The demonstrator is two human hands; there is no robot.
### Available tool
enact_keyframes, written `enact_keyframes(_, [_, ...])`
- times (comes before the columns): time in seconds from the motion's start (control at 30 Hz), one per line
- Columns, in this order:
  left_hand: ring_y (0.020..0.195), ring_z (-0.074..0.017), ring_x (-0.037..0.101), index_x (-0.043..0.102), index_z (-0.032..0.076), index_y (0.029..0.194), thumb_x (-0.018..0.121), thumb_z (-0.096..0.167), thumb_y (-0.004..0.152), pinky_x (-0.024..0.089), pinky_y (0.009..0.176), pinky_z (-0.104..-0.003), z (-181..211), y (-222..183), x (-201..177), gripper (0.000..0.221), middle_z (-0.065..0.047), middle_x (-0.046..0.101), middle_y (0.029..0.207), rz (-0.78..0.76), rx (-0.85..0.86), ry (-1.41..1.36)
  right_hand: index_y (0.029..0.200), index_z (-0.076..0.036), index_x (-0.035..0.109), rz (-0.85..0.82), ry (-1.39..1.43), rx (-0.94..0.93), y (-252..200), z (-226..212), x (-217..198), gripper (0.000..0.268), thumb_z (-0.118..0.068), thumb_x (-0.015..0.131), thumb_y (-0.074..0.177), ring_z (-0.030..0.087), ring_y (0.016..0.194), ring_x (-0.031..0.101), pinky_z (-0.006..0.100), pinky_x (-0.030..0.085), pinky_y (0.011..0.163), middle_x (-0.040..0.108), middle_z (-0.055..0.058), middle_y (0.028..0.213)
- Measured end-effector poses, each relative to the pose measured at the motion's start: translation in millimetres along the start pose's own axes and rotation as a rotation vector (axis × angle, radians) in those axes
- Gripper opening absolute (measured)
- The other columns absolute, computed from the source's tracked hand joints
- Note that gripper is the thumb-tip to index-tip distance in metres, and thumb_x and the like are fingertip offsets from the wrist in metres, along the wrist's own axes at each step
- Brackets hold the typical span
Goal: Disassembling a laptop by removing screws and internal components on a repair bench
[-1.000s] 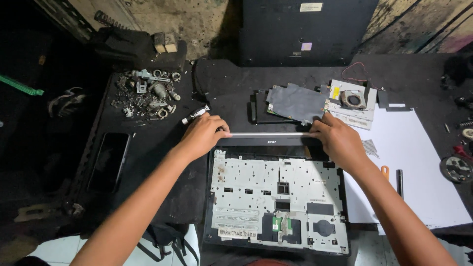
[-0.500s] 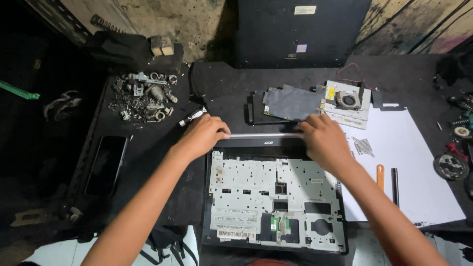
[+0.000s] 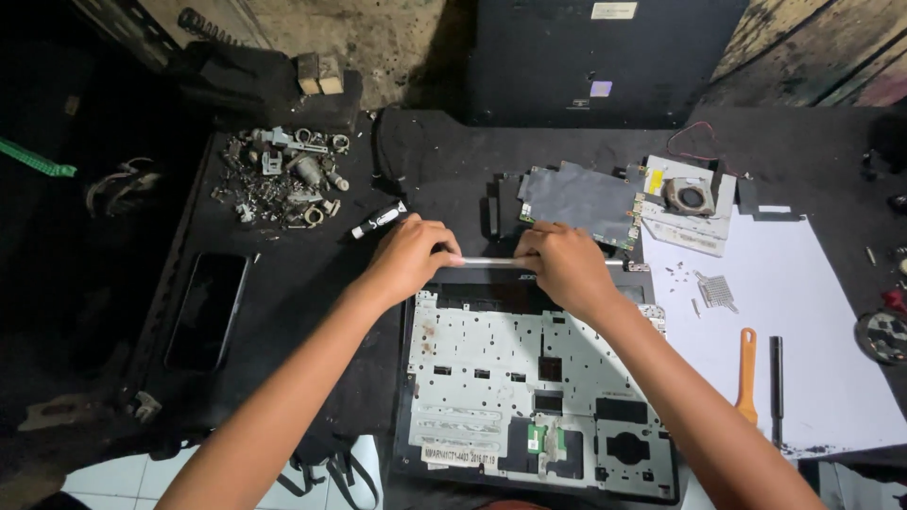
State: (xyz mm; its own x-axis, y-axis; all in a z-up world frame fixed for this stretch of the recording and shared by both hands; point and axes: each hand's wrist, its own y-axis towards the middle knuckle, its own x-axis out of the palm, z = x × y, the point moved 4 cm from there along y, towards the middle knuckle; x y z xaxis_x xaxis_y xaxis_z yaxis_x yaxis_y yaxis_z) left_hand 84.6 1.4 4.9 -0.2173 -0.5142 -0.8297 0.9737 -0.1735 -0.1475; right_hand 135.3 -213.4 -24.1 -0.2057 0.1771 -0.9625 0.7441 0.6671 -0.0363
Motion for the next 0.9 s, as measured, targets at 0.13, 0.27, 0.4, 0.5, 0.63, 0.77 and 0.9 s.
enact_keyframes(0.13, [0.096, -0.0250, 0.065, 0.079, 0.018, 0.092, 0.073, 0.028, 0.096, 0.056, 0.084, -0.037, -6, 0, 9, 0.013, 0.001, 0.075, 0.090, 0.027, 0.023, 0.007, 0.101, -0.010, 0.077, -0.016, -0.048, 0.030, 1, -1, 3, 0.011, -0.018, 0.072, 0.095, 0.030, 0.095, 0.071, 0.043, 0.055, 0.078, 0.072, 0.006, 0.098])
enact_keyframes(0.27, [0.095, -0.0264, 0.065, 0.079, 0.016, 0.092, 0.073, 0.029, 0.097, 0.055, 0.083, -0.038, -8, -2, 12, 0.014, 0.000, 0.075, 0.090, 0.060, 0.024, -0.003, 0.100, -0.013, 0.075, 0.016, -0.062, 0.022, -3, 4, 11, 0.011, -0.023, 0.070, 0.097, 0.026, 0.093, 0.069, 0.040, 0.052, 0.077, 0.068, 0.003, 0.097])
enact_keyframes(0.4, [0.094, -0.0262, 0.065, 0.079, 0.019, 0.091, 0.075, 0.031, 0.095, 0.055, 0.083, -0.037, -13, 2, 19, 0.014, 0.002, 0.074, 0.089, 0.098, -0.002, 0.030, 0.102, -0.014, 0.075, 0.079, -0.093, 0.022, -9, 1, 8, 0.008, -0.018, 0.070, 0.096, 0.024, 0.092, 0.066, 0.037, 0.049, 0.076, 0.066, 0.002, 0.094])
enact_keyframes(0.5, [0.094, -0.0252, 0.064, 0.079, 0.021, 0.091, 0.076, 0.031, 0.093, 0.055, 0.084, -0.038, -13, 1, 27, 0.012, 0.002, 0.073, 0.088, 0.163, -0.026, 0.089, 0.102, -0.012, 0.074, 0.166, -0.170, -0.004, -15, 0, 13, 0.009, -0.014, 0.072, 0.093, 0.025, 0.095, 0.063, 0.036, 0.045, 0.076, 0.064, 0.003, 0.095])
enact_keyframes(0.63, [0.098, -0.0250, 0.060, 0.080, 0.018, 0.101, 0.069, 0.028, 0.102, 0.053, 0.086, -0.037, 3, -27, 26, 0.015, 0.000, 0.073, 0.097, 0.209, -0.030, 0.038, 0.103, -0.013, 0.071, 0.287, -0.261, -0.010, -56, -25, -21, 0.013, -0.022, 0.069, 0.096, 0.022, 0.100, 0.051, 0.035, 0.037, 0.077, 0.055, 0.003, 0.104])
enact_keyframes(0.77, [0.117, -0.0253, 0.063, 0.074, 0.021, 0.123, 0.060, 0.028, 0.103, 0.042, 0.108, -0.045, 35, -77, 24, 0.025, 0.000, 0.069, 0.135, 0.460, 0.129, -0.083, 0.126, -0.016, 0.067, 0.477, 0.092, 0.032, -138, -25, -32, 0.031, -0.026, 0.068, 0.097, 0.030, 0.119, 0.060, 0.045, 0.047, 0.094, 0.063, 0.007, 0.121])
enact_keyframes(0.9, [0.147, -0.0348, 0.044, 0.072, 0.014, 0.128, 0.072, 0.016, 0.092, 0.035, 0.122, -0.051, 70, -130, 63, 0.036, -0.009, 0.053, 0.156, 0.342, 0.199, -0.224, 0.146, -0.022, 0.056, 0.398, 0.222, 0.273, -222, -18, -13, 0.050, -0.029, 0.061, 0.097, 0.031, 0.149, 0.041, 0.052, 0.039, 0.114, 0.052, 0.007, 0.153])
